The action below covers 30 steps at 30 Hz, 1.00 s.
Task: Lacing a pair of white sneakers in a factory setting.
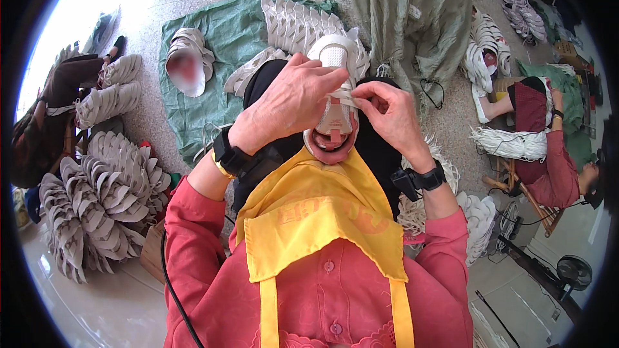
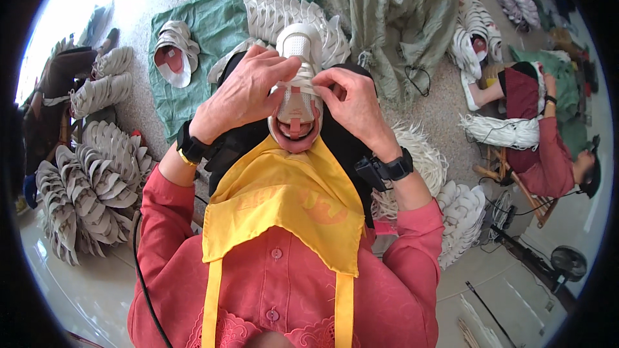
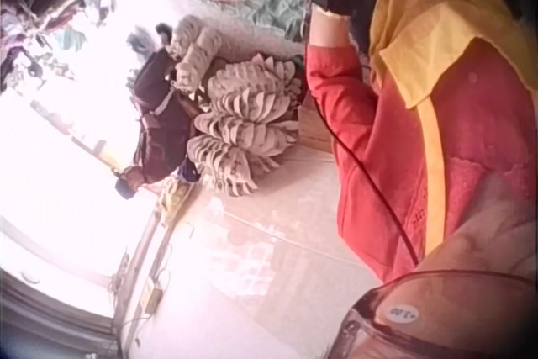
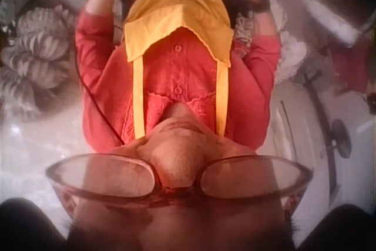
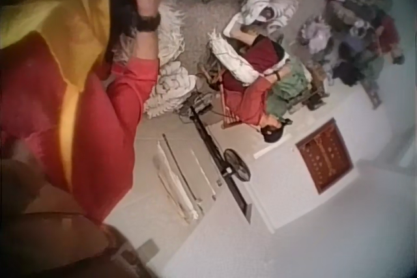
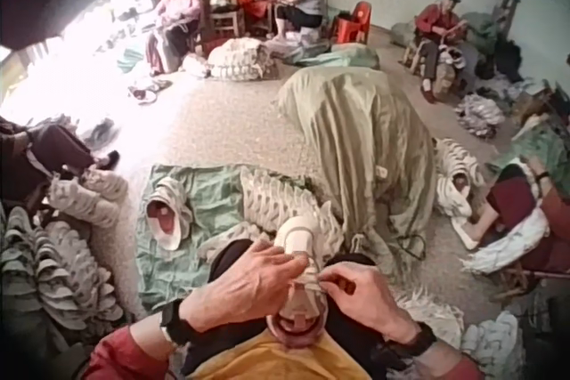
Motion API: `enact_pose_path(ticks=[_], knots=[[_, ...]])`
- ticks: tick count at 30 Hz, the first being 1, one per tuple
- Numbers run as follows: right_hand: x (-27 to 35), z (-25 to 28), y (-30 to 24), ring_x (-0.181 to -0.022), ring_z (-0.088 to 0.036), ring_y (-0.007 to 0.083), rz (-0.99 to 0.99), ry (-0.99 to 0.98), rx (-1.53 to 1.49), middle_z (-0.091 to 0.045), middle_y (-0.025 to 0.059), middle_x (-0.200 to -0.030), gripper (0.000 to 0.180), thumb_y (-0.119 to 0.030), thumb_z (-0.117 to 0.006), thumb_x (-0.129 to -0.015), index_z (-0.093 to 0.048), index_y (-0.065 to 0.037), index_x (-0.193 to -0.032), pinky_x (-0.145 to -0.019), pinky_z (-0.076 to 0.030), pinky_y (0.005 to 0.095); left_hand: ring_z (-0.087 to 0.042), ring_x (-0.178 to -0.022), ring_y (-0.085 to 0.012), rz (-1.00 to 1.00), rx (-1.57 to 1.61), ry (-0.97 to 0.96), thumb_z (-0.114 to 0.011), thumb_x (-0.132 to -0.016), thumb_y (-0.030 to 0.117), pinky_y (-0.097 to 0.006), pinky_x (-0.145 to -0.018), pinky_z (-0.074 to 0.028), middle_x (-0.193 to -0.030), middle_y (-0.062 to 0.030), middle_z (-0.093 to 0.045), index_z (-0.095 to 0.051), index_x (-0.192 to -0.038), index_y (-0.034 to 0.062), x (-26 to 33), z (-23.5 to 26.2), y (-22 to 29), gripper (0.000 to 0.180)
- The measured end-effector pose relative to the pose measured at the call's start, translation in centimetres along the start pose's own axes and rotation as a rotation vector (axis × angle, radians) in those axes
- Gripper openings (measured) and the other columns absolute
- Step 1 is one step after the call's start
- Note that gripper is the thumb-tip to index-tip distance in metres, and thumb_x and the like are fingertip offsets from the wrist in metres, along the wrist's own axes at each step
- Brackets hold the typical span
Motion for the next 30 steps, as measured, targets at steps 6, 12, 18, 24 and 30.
enact_pose_path(ticks=[6,12,18,24,30], knots=[[-1.0,-0.7,-1.0,-0.063,-0.062,0.0160,0.086,-0.028,0.025,-0.068,0.0085,-0.087,0.013,-0.004,-0.076,-0.087,-0.072,-0.001,-0.098,-0.059,-0.050,0.0293,-0.062,-0.083,-0.0359,0.032,-0.142,0.057,-0.063,-0.077,-0.001,-0.047,-0.078,-0.048,-0.084,-0.0137,-0.057,-0.053,-0.102,0.0026,1.3,-0.7,0.0,0.027],[-1.9,-1.5,-1.8,-0.068,-0.066,0.0234,0.170,-0.052,0.067,-0.064,0.0103,-0.086,0.011,-0.004,-0.076,-0.085,-0.070,-0.001,-0.094,-0.063,-0.053,0.0332,-0.059,-0.077,-0.0366,0.102,-0.092,0.284,-0.062,-0.079,-0.004,-0.047,-0.069,-0.048,-0.083,-0.0143,-0.053,-0.052,-0.098,0.0012,1.3,-0.7,-0.4,0.022],[-1.7,-2.4,-1.6,-0.079,-0.068,0.0314,0.248,-0.017,0.037,-0.065,0.0120,-0.091,0.011,0.000,-0.072,-0.084,-0.067,-0.001,-0.093,-0.068,-0.055,0.0380,-0.059,-0.076,-0.0343,0.062,0.338,0.146,-0.064,-0.080,-0.002,-0.042,-0.071,-0.048,-0.081,-0.0124,-0.056,-0.054,-0.093,0.0021,1.4,0.2,0.4,0.017],[-2.3,-1.7,-2.5,-0.085,-0.069,0.0343,0.338,-0.092,-0.052,-0.066,0.0146,-0.094,0.011,-0.001,-0.068,-0.089,-0.069,0.000,-0.100,-0.073,-0.055,0.0390,-0.061,-0.076,-0.0297,-0.072,0.032,0.078,-0.066,-0.080,-0.002,-0.037,-0.074,-0.047,-0.078,-0.0090,-0.057,-0.058,-0.096,0.0039,2.0,1.4,1.0,0.019],[-3.2,-2.6,-1.7,-0.085,-0.068,0.0328,0.373,-0.086,0.001,-0.065,0.0142,-0.092,0.009,-0.006,-0.065,-0.094,-0.070,0.001,-0.099,-0.075,-0.055,0.0375,-0.062,-0.073,-0.0285,0.007,-0.316,0.144,-0.065,-0.078,0.003,-0.040,-0.068,-0.049,-0.078,-0.0071,-0.056,-0.058,-0.103,0.0082,2.6,1.8,0.7,0.026]])
Point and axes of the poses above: each hand's wrist, its own x-axis away from the middle knuckle, its own z-axis out of the back of the hand, y = z × x, the point moved 2 cm from there along -x, towards the middle knuckle
